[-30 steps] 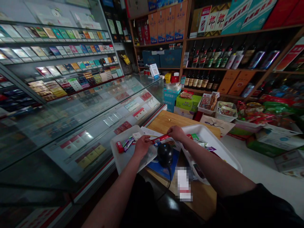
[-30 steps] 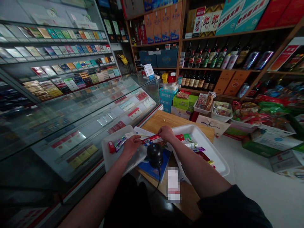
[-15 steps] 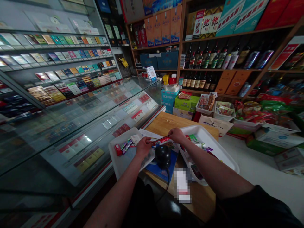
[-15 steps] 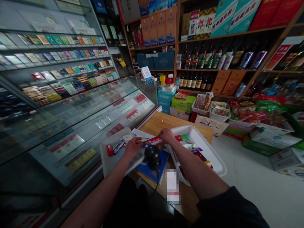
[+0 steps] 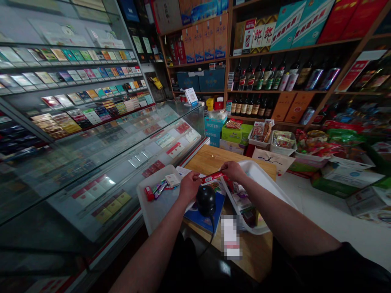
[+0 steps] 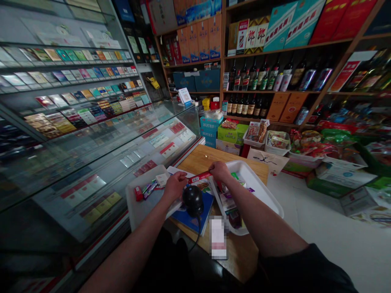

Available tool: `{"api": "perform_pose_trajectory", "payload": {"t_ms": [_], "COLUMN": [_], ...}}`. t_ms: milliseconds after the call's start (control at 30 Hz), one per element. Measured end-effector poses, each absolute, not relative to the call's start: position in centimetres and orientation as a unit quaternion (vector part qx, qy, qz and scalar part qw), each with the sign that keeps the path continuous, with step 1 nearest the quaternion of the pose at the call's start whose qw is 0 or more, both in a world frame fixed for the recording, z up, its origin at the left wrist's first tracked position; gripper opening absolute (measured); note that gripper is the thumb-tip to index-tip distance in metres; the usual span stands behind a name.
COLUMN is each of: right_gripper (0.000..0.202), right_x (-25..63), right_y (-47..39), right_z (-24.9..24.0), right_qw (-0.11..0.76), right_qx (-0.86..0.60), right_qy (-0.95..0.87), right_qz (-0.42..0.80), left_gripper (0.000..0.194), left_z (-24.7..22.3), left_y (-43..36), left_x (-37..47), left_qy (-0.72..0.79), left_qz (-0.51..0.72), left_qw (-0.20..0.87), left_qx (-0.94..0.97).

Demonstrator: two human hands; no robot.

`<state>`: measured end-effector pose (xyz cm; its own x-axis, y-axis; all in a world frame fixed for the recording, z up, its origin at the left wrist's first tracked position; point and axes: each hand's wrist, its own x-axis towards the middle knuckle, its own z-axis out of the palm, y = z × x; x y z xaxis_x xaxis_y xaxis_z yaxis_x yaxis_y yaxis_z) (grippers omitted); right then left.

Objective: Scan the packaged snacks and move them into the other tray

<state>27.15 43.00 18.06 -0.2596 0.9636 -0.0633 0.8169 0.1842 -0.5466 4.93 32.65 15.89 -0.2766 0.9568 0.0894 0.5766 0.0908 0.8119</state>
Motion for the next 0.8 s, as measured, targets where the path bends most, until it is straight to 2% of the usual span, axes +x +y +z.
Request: {"api": "perform_pose_trajectory", "payload": {"t_ms": [267,467,800], "right_gripper": [0.020,0.022,0.019], "right_x": [32.7,37.4,43.2], "right_y": [42.8,41.7,38.9], "right_z": [18.6,18.4,17.9], "right_qw": [0.156,0.149,0.125], "right_qx": [-0.614,-0.629,-0.675], "right_qy": [-0.748,-0.733,-0.695], "right_qz": [0.199,0.212,0.216], "left_gripper": [0.028,0.033,0.026], "left_z": [18.6,17.6,16.1], "left_y": [31.7,30.4,29.8], "left_x": [11.7,16.4,20.7], "left_qy": [0.660,0.617,0.609], "left_qz": [0.341,0.336,0.332], "left_qw": [0.225,0.258,0.289], "left_qx": [0.631,0.663,0.660]}}
